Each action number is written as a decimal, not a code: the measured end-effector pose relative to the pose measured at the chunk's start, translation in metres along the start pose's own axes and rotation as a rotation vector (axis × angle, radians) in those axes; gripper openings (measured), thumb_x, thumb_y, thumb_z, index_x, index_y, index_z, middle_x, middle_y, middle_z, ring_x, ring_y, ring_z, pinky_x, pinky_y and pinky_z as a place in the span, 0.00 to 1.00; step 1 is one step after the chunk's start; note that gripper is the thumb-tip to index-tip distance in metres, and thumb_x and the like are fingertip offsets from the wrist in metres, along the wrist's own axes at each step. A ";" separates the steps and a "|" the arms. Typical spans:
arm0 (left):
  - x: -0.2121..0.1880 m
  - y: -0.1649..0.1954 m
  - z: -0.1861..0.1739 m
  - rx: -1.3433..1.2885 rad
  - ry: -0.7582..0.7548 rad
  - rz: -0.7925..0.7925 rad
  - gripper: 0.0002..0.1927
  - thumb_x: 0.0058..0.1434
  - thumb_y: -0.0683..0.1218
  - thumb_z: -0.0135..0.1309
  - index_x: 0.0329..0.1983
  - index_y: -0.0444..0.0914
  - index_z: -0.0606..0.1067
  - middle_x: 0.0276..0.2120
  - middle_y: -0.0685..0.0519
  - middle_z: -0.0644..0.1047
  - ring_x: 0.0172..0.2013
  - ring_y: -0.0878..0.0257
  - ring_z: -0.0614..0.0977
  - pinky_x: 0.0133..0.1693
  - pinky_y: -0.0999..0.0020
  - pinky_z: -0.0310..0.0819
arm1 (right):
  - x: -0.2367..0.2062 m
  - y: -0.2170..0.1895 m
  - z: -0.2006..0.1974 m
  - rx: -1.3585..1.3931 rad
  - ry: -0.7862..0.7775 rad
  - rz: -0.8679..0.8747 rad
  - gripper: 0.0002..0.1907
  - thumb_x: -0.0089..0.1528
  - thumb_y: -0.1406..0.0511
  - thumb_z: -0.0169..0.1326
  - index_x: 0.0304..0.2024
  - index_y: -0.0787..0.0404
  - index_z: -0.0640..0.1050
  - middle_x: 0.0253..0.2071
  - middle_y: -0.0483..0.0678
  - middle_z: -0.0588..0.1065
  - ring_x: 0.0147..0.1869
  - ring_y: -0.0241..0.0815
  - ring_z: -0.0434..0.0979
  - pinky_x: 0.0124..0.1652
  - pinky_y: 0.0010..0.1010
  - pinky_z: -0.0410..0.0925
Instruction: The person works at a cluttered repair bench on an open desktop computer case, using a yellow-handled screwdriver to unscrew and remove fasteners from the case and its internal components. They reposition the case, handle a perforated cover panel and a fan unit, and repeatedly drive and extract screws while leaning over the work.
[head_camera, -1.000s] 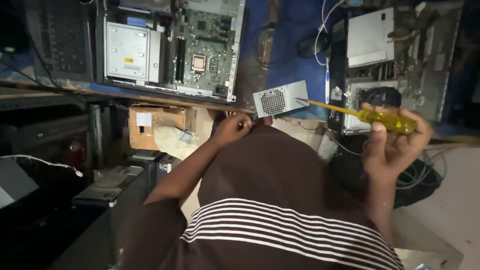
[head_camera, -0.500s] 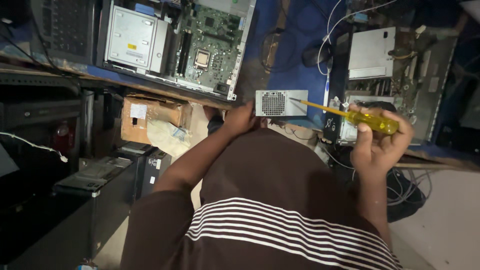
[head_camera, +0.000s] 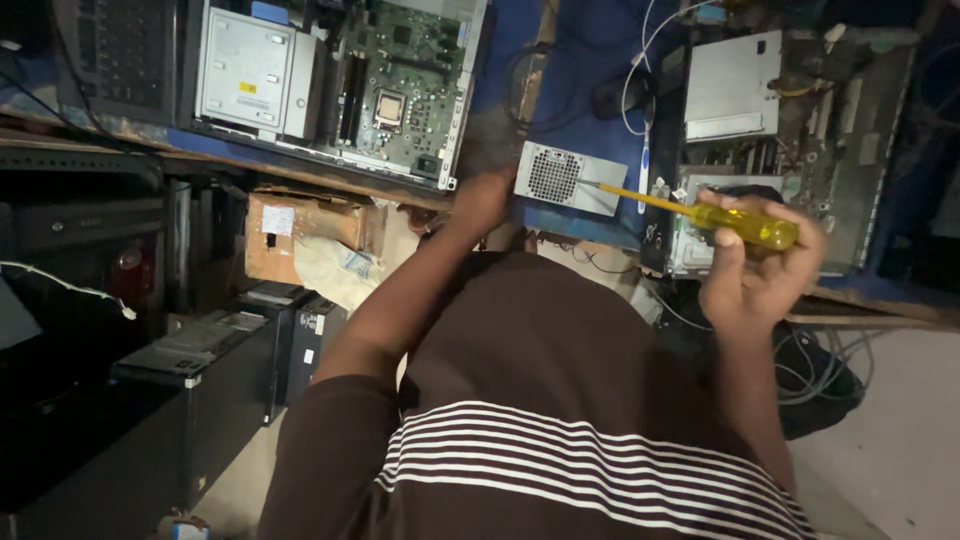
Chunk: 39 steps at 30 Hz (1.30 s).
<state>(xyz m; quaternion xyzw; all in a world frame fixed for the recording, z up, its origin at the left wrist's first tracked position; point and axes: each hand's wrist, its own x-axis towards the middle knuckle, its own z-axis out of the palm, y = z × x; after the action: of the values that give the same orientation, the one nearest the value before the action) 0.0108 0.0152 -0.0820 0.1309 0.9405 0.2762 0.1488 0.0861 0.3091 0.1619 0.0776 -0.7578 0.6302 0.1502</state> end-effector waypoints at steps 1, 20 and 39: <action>-0.001 0.000 0.002 -0.022 -0.022 -0.053 0.28 0.59 0.38 0.52 0.64 0.43 0.71 0.41 0.38 0.81 0.43 0.39 0.83 0.46 0.43 0.75 | 0.001 0.002 0.002 0.003 -0.003 -0.002 0.17 0.79 0.74 0.48 0.65 0.61 0.58 0.57 0.56 0.72 0.61 0.48 0.76 0.67 0.46 0.70; -0.046 0.026 -0.024 -0.188 0.315 0.017 0.34 0.55 0.47 0.63 0.63 0.33 0.65 0.55 0.36 0.70 0.56 0.38 0.72 0.57 0.47 0.68 | 0.027 0.027 0.019 -0.031 -0.063 -0.076 0.20 0.77 0.75 0.48 0.66 0.60 0.58 0.56 0.58 0.71 0.63 0.51 0.78 0.65 0.41 0.72; 0.005 0.091 -0.081 -0.410 0.314 0.427 0.25 0.64 0.43 0.57 0.64 0.37 0.69 0.57 0.40 0.72 0.58 0.42 0.73 0.60 0.49 0.66 | 0.068 -0.013 0.022 -0.397 -0.389 -0.062 0.19 0.72 0.74 0.49 0.66 0.67 0.64 0.58 0.60 0.77 0.61 0.53 0.80 0.61 0.39 0.71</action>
<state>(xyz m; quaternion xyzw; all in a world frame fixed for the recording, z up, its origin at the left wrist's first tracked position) -0.0076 0.0518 0.0324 0.2483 0.8281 0.5013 -0.0358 0.0232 0.2905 0.1923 0.1893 -0.8782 0.4379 0.0331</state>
